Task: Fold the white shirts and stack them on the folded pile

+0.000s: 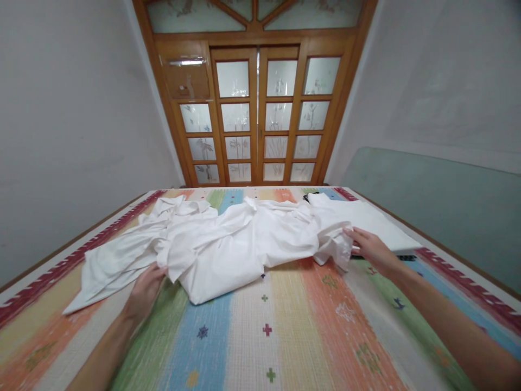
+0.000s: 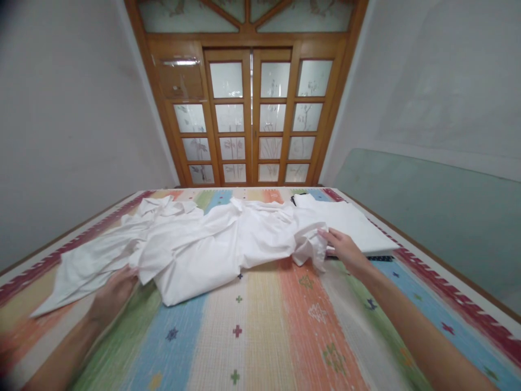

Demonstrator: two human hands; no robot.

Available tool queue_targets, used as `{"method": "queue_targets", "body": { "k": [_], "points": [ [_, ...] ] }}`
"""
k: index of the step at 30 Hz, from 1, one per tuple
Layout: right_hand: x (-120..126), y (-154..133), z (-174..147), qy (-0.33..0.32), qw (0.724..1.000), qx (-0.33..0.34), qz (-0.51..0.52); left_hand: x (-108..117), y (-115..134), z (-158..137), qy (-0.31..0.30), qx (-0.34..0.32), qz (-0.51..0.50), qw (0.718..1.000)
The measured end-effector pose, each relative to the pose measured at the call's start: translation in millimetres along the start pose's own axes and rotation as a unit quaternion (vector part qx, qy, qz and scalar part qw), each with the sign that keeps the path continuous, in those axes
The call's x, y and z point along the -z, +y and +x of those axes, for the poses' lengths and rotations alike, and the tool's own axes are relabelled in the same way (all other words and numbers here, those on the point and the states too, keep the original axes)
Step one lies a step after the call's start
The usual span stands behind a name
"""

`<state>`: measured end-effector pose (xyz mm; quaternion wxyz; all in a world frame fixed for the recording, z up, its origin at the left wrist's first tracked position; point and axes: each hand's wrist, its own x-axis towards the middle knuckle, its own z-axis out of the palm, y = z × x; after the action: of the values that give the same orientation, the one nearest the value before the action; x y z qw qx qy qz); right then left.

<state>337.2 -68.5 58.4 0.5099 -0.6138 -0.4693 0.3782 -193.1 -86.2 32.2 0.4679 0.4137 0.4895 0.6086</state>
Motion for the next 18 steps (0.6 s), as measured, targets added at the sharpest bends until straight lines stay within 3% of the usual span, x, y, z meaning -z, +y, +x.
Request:
{"method": "queue_targets", "body": {
  "k": [2,5,12,14,18],
  "points": [
    [-1,15,-18,-0.025,0.999,0.015,-0.032,12,-16,0,-0.036,-0.028,0.128,0.991],
    [-8,32,-41,-0.044,0.995,0.042,-0.084,22,-26,5,-0.045,-0.085,0.297,0.950],
    [-29,56,-60,0.000,0.990,0.031,-0.141,20,-34,2,-0.072,-0.143,0.476,0.865],
    [-28,57,-59,0.046,0.993,0.013,-0.104,19,-36,1,-0.078,-0.155,0.494,0.852],
    [-17,58,-53,0.154,0.986,0.014,0.066,15,-40,3,-0.059,-0.202,0.501,0.839]
  ]
}}
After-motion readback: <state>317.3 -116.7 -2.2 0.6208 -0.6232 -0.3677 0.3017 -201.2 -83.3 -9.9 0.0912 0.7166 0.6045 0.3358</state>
